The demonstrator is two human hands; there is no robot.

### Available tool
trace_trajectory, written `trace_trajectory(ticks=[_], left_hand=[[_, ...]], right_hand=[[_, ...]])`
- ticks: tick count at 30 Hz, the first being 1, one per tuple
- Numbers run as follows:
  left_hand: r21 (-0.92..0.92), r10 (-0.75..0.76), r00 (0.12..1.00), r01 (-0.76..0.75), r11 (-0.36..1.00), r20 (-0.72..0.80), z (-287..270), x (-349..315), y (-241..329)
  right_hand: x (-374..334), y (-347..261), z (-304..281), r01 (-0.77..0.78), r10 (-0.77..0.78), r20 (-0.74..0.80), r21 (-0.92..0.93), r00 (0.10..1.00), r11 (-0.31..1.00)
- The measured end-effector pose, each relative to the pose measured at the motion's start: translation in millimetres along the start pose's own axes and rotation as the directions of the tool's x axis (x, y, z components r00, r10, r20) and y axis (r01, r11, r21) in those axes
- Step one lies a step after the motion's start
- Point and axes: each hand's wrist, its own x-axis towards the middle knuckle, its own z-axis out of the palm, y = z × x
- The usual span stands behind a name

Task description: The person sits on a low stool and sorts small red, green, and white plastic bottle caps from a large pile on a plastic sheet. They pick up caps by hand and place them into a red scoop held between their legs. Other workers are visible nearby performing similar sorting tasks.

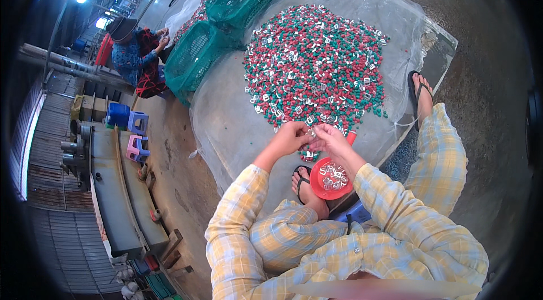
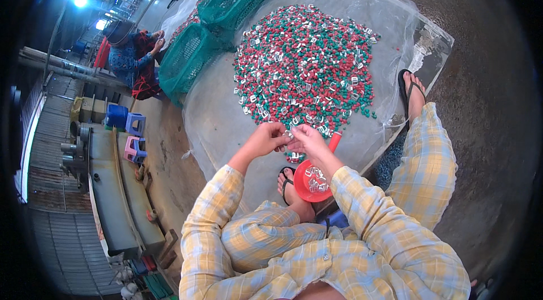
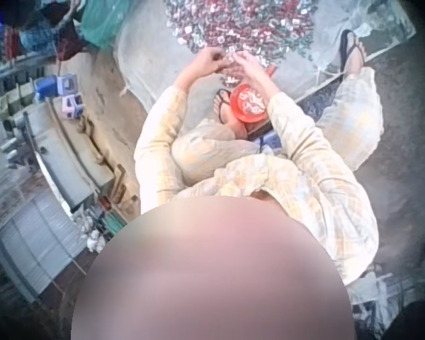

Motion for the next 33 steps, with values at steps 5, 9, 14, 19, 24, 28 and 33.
trace_trajectory(ticks=[5,9,14,19,24,28,33], left_hand=[[-0.183,0.051,0.968,-0.098,0.978,-0.246,11.3,-5.9,-4.1],[0.065,0.109,0.927,-0.092,0.994,-0.359,20.8,-1.8,-13.1],[-0.229,0.0,0.947,-0.078,0.97,-0.322,17.6,0.5,-1.4],[-0.376,-0.029,0.947,-0.098,0.921,-0.319,15.5,5.4,-9.3],[-0.493,-0.025,0.93,-0.171,0.853,-0.366,18.4,7.0,-10.5],[-0.521,0.011,0.967,-0.146,0.841,-0.254,24.3,10.0,-13.3],[-0.183,0.093,0.869,-0.205,0.962,-0.485,23.3,13.4,-12.0]], right_hand=[[0.8,-8.8,12.5,-0.003,0.001,-0.092,-0.022,0.996,1.0],[8.7,-1.8,11.1,0.168,-0.194,-0.141,-0.181,0.971,0.969],[13.5,7.1,4.7,0.327,-0.34,-0.076,-0.146,0.937,0.934],[15.2,8.1,1.2,0.194,-0.194,0.014,0.015,0.981,0.981],[-2.5,-5.5,21.6,0.134,-0.131,-0.027,0.235,0.991,0.963],[13.1,4.3,6.5,0.244,-0.23,-0.126,0.11,0.965,0.964],[12.6,0.8,7.0,0.263,-0.28,-0.176,-0.114,0.944,0.958]])
